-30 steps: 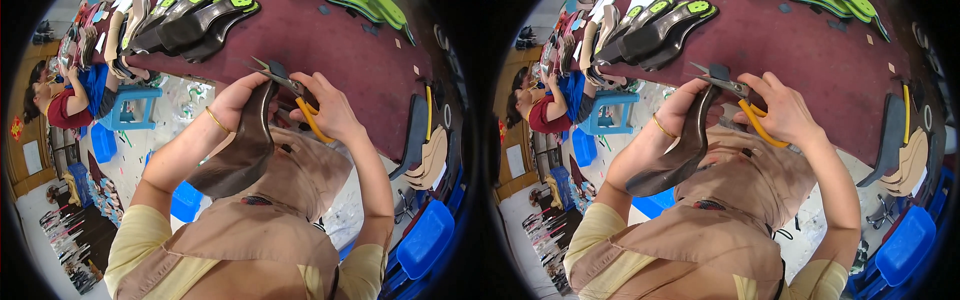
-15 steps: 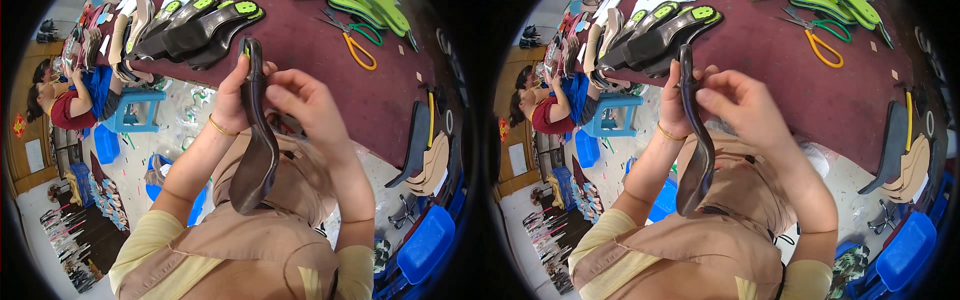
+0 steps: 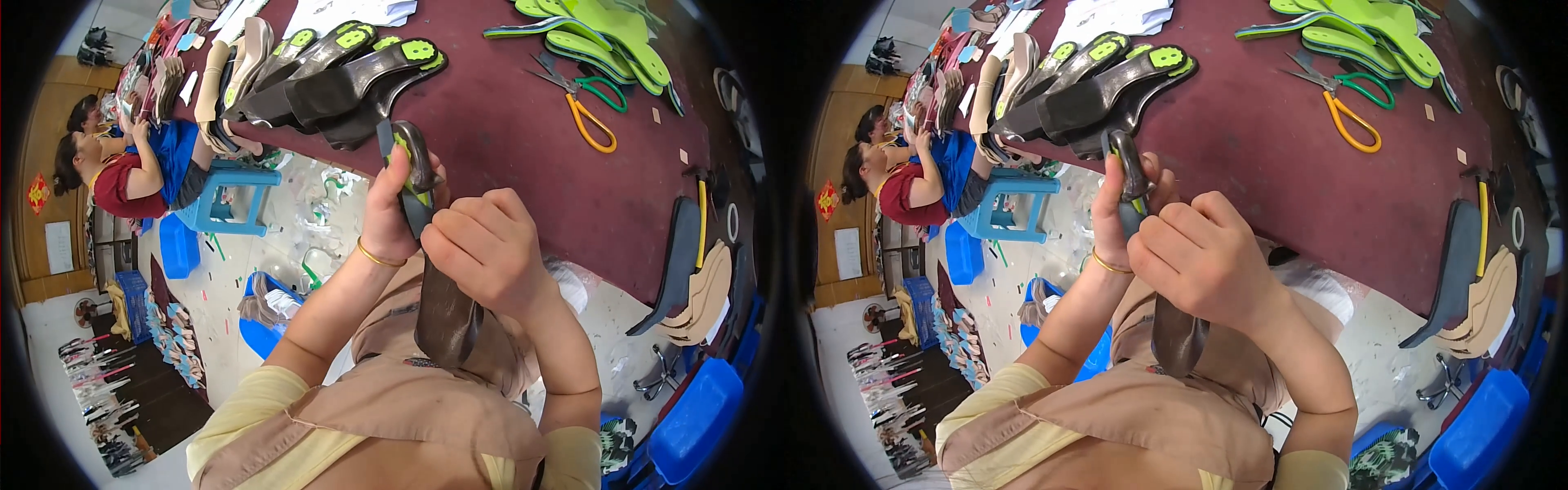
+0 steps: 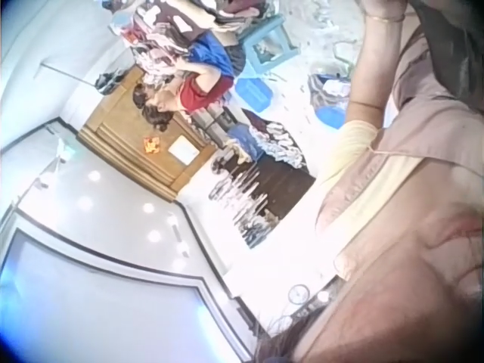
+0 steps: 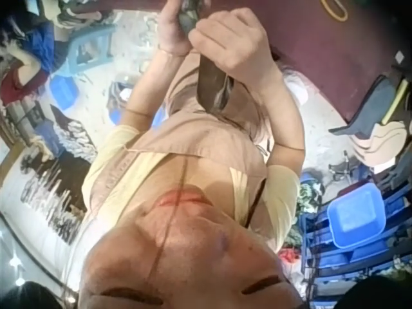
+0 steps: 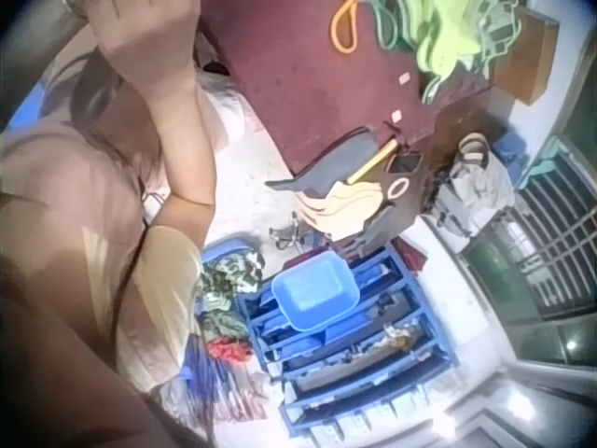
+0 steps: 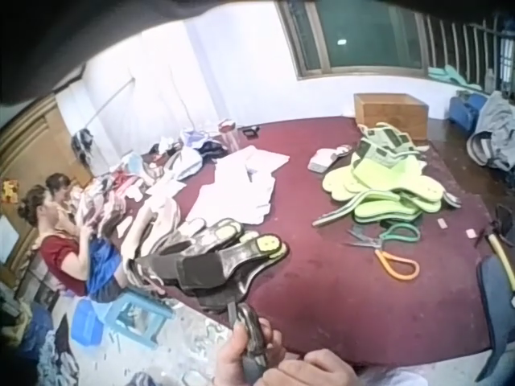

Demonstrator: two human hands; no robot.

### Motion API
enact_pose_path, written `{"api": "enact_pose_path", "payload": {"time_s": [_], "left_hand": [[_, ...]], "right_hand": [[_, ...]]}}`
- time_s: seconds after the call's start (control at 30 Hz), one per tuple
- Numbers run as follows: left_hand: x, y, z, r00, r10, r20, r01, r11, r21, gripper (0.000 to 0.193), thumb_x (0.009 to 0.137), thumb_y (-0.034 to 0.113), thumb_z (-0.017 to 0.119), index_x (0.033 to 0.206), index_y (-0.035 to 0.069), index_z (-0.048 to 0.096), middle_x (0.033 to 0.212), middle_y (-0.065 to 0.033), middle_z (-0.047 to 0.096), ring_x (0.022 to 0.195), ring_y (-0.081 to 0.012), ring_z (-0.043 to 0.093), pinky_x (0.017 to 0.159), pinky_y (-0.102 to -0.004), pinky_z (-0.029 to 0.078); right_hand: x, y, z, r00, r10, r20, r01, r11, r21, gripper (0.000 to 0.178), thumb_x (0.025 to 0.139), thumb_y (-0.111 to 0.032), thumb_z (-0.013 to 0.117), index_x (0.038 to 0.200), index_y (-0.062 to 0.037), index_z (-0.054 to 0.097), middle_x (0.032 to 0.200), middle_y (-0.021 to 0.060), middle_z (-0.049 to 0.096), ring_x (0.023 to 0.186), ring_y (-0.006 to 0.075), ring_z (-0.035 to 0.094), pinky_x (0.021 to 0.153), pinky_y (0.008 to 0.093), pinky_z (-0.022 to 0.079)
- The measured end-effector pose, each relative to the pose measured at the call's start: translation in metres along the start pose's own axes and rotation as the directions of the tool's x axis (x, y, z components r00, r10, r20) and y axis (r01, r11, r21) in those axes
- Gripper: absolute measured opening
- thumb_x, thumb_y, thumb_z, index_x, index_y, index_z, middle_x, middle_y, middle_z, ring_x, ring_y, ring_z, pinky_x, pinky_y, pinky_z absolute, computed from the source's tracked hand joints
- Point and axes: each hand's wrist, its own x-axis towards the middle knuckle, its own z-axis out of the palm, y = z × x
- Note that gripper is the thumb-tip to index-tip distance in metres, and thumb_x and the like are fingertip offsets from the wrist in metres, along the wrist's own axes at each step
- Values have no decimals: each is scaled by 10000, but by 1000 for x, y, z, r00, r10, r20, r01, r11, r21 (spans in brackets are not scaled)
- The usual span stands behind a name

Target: Assembling shoe components by trimming and attaching green insoles to brown leather shoe uppers.

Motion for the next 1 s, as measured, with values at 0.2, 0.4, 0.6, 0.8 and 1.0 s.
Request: {"api": "enact_pose_path", "payload": {"time_s": [0.2,0.4,0.6,0.8,1.0], "left_hand": [[-2,2,7,994,111,11,-111,985,132,421,862,465,559,916,48,552,771,-45,554,640,-135,505,581,-267,417],[3,13,11,982,167,90,-178,976,127,387,863,437,569,927,59,520,802,-58,542,640,-145,495,564,-263,402],[4,15,10,949,270,165,-302,928,219,318,881,366,571,957,59,530,852,-62,564,703,-129,508,620,-252,408],[1,14,17,974,222,50,-224,897,380,466,891,487,487,810,28,484,741,-18,388,641,-123,338,547,-252,290],[0,15,19,960,267,84,-275,846,456,433,889,460,509,810,35,484,732,-25,406,654,-126,365,556,-258,308]], "right_hand": [[-4,-2,-4,989,-108,-98,101,992,-72,136,630,-83,640,722,-117,546,750,-26,517,714,112,536,558,251,343],[1,-1,-6,942,335,37,-313,831,459,87,758,-85,657,811,-69,590,791,9,592,724,136,591,551,258,401],[6,-4,-3,645,731,224,-649,369,666,88,790,-11,620,866,32,612,800,94,617,634,150,620,575,247,493],[7,-4,-8,738,635,229,-644,561,520,80,770,2,618,846,29,618,796,120,618,649,226,630,562,290,492],[11,-3,-10,784,584,210,-609,658,442,63,748,-24,627,790,3,589,725,115,578,613,287,586,534,347,459]]}}
